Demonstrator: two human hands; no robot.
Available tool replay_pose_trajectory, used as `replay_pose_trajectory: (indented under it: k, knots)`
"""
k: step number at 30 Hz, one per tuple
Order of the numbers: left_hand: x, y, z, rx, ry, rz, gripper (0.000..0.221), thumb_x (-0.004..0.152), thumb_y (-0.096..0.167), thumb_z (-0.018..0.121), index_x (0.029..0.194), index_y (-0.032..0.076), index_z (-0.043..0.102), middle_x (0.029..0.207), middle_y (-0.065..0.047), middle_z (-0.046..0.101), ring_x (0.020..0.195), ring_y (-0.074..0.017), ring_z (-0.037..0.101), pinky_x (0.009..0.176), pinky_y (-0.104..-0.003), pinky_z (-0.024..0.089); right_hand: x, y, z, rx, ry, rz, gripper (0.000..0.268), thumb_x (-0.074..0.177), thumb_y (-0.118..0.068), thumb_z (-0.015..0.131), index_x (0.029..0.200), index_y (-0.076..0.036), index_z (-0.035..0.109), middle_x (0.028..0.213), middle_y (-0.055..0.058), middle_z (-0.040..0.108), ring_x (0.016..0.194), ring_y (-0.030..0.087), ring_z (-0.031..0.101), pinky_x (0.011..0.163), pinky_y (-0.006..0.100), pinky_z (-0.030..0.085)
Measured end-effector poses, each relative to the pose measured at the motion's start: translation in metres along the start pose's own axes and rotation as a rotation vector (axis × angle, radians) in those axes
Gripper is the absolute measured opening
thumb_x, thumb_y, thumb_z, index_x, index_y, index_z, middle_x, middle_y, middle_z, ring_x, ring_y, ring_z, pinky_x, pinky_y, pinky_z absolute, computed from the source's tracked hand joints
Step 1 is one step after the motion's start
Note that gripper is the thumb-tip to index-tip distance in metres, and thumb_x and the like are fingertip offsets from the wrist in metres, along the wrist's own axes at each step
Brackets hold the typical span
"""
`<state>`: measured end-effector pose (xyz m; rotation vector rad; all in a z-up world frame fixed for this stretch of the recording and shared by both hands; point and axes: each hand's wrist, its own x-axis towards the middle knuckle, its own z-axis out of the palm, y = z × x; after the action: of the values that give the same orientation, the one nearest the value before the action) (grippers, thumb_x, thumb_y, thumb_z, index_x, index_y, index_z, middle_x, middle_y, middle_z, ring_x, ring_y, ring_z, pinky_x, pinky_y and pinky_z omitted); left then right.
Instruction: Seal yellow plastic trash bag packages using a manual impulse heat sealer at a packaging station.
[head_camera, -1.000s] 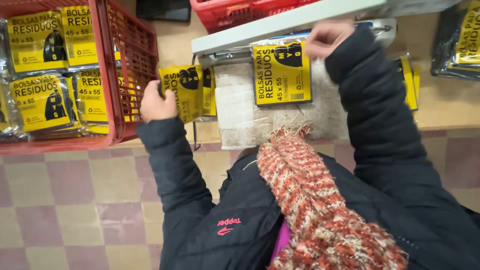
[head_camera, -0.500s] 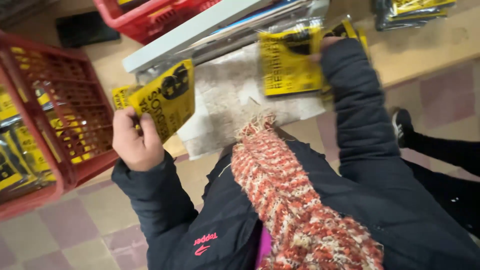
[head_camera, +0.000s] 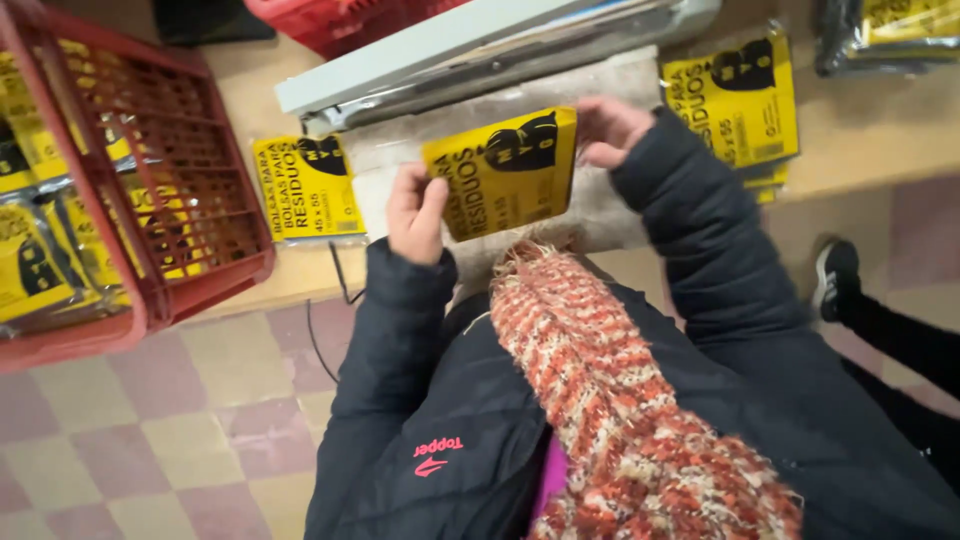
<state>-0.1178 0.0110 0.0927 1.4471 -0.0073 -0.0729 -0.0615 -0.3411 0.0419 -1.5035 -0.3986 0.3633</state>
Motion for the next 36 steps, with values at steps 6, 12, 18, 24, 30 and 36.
replay_pose_trajectory:
  k: [6,12,18,24,30,36]
  knots:
    - [0.043,-0.031,-0.008,0.479,0.219,-0.103,0.019,0.101,0.023,0.065,0.1,0.004,0.066,0.078,-0.004,0.067,0.072,-0.0136,0.06,0.068,-0.03,0.052,0.058,0.002,0.035,-0.387,0.216,0.339,0.024,0.105,-0.024,0.064,0.121,-0.007,0.07,0.096,0.008,0.072,0.082,0.018,0.069,0.076,0.032,0.055]
    - [0.084,-0.035,-0.007,0.918,0.203,0.057,0.025,0.097,0.031,0.065,0.094,0.007,0.07,0.087,-0.017,0.073,0.082,-0.0404,0.069,0.07,-0.048,0.053,0.108,0.044,0.019,-0.813,0.341,0.198,0.023,0.099,-0.033,0.071,0.097,-0.009,0.073,0.084,0.011,0.072,0.076,0.024,0.069,0.071,0.038,0.055]
    - [0.104,-0.039,-0.004,1.091,0.226,0.091,0.023,0.093,0.031,0.066,0.095,0.009,0.07,0.083,-0.021,0.071,0.076,-0.0432,0.068,0.071,-0.053,0.054,0.124,0.047,0.012,-0.987,0.389,0.209,0.028,0.093,-0.034,0.077,0.084,-0.009,0.071,0.078,0.014,0.068,0.074,0.032,0.068,0.069,0.044,0.054]
    - [0.108,-0.044,-0.002,1.194,0.183,0.006,0.028,0.095,0.034,0.065,0.087,0.007,0.063,0.079,-0.022,0.07,0.073,-0.0446,0.068,0.07,-0.056,0.053,0.113,-0.002,0.026,-1.279,0.38,0.086,0.027,0.098,-0.031,0.076,0.081,-0.011,0.071,0.074,0.012,0.068,0.071,0.034,0.067,0.069,0.048,0.054]
    - [0.101,-0.031,-0.006,1.128,0.209,-0.093,0.029,0.091,0.037,0.066,0.091,0.008,0.066,0.08,-0.022,0.071,0.074,-0.0455,0.067,0.071,-0.056,0.053,0.115,-0.18,0.064,-1.15,0.116,-0.359,0.023,0.104,-0.024,0.077,0.089,-0.009,0.068,0.08,0.015,0.065,0.077,0.034,0.065,0.074,0.046,0.053]
    - [0.07,-0.009,-0.073,1.012,0.344,-0.043,0.031,0.092,0.034,0.072,0.088,0.005,0.064,0.084,-0.019,0.068,0.078,-0.0407,0.066,0.07,-0.05,0.052,0.18,-0.107,0.028,-1.118,0.129,-0.258,0.026,0.105,-0.028,0.075,0.094,-0.006,0.067,0.083,0.012,0.065,0.075,0.031,0.063,0.07,0.043,0.05]
